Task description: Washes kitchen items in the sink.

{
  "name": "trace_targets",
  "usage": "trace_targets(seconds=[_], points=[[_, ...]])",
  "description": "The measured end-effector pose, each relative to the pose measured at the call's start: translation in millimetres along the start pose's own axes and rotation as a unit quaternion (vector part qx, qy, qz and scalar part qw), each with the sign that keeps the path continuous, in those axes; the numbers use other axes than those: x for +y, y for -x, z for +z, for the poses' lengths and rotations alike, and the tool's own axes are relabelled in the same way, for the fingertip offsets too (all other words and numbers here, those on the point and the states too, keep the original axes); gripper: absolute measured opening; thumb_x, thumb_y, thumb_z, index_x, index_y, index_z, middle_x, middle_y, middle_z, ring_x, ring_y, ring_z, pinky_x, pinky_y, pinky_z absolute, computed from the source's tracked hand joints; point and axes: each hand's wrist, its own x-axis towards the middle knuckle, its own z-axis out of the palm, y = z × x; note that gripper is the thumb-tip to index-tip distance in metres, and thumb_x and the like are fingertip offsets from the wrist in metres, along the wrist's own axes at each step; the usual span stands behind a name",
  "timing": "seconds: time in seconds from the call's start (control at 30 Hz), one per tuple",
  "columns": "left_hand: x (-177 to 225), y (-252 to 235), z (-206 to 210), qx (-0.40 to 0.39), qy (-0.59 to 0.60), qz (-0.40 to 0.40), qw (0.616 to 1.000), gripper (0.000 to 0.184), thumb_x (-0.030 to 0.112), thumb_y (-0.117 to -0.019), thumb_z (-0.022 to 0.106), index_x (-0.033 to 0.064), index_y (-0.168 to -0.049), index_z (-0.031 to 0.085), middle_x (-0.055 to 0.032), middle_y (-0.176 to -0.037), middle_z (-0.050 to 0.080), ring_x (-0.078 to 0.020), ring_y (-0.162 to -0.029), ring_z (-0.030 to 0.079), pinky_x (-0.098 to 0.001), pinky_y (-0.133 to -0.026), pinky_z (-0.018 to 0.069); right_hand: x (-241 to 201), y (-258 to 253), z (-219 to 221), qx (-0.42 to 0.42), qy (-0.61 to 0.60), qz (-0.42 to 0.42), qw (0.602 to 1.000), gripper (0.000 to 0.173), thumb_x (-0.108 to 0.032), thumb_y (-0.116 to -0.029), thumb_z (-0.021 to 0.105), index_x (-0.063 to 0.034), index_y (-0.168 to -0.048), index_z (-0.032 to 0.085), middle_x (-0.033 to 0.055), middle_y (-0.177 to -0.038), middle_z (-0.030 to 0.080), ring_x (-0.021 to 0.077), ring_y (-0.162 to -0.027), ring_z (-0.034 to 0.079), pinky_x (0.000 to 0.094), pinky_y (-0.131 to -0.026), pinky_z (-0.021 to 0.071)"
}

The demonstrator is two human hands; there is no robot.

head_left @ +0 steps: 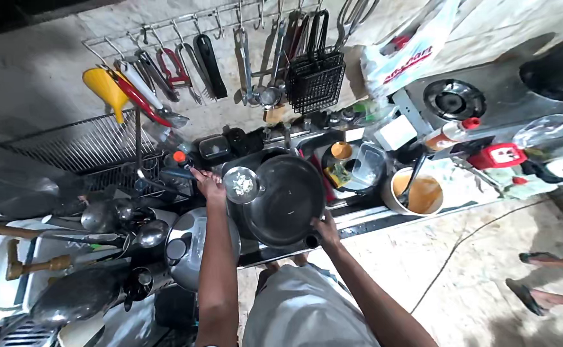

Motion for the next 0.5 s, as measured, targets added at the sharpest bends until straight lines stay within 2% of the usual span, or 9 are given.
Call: trace_targets(seconds=[0.07,0.13,0.23,0.33,0.43,0.5], points=[[-4.4,4.6,-1.7,-0.005,0.001,-0.001,1.0,0.048,0.059,-0.108,0.027,0.0228,-0.081,0.045,0.0083,-0.055,0.039,-0.0042,-0.041,0.037,-0.0196,-0.041,0.0368,4.9,-14.5,12.6,-0.02,-0.008,-0.001,1.0,0.071,-0.005,-0.0838,0.068,-0.0053,-0.151,0.043,0.0232,-0.131,0.063,0.0313,-0.114,0.066,0.0527,-0.093,0.0572],[-12.6,7.3,-7.5,-0.014,0.009,-0.009,1.0,0.051,0.061,-0.1075,0.025,0.0225,-0.08,0.045,0.0084,-0.055,0.039,-0.0039,-0.041,0.038,-0.0187,-0.042,0.0375,11.8,-27.5,23.2,-0.04,-0.026,-0.001,0.999,0.071,-0.005,-0.0831,0.068,-0.0047,-0.15,0.044,0.0219,-0.133,0.062,0.0298,-0.116,0.065,0.0511,-0.094,0.0569],[-21.8,12.1,-10.2,-0.019,0.007,-0.022,1.0,0.053,0.064,-0.1061,0.023,0.0229,-0.08,0.045,0.0086,-0.056,0.039,-0.0042,-0.042,0.038,-0.0193,-0.043,0.0385,19.9,-46.1,37.0,-0.057,-0.068,0.015,0.996,0.066,0.0,-0.0854,0.067,-0.0019,-0.147,0.045,0.022,-0.133,0.061,0.0284,-0.114,0.065,0.0473,-0.093,0.0567],[-26.0,21.2,-4.1,-0.003,-0.016,-0.026,1.0,0.055,0.064,-0.1061,0.023,0.0226,-0.078,0.044,0.0081,-0.054,0.038,-0.0053,-0.041,0.037,-0.0206,-0.044,0.0384,32.4,-63.2,43.1,-0.08,-0.109,0.041,0.99,0.067,0.0,-0.0895,0.066,-0.0028,-0.151,0.04,0.0226,-0.137,0.057,0.0275,-0.112,0.063,0.0448,-0.092,0.0558],[-31.7,27.2,2.4,0.007,-0.027,-0.029,0.999,0.055,0.063,-0.1066,0.023,0.0214,-0.077,0.043,0.0075,-0.053,0.038,-0.0052,-0.041,0.038,-0.0202,-0.043,0.0382,43.2,-77.5,44.3,-0.102,-0.113,0.051,0.987,0.077,0.0,-0.0829,0.069,-0.0065,-0.153,0.037,0.0212,-0.139,0.057,0.0285,-0.116,0.063,0.0471,-0.091,0.0568],[-36.2,32.3,5.3,0.01,-0.028,-0.037,0.999,0.055,0.063,-0.1067,0.024,0.021,-0.077,0.043,0.0072,-0.054,0.039,-0.0052,-0.041,0.039,-0.0199,-0.043,0.0384,45.2,-82.3,43.3,-0.118,-0.104,0.061,0.986,0.081,0.001,-0.0829,0.069,-0.0085,-0.155,0.033,0.0212,-0.142,0.055,0.0297,-0.119,0.062,0.0489,-0.092,0.0567]])
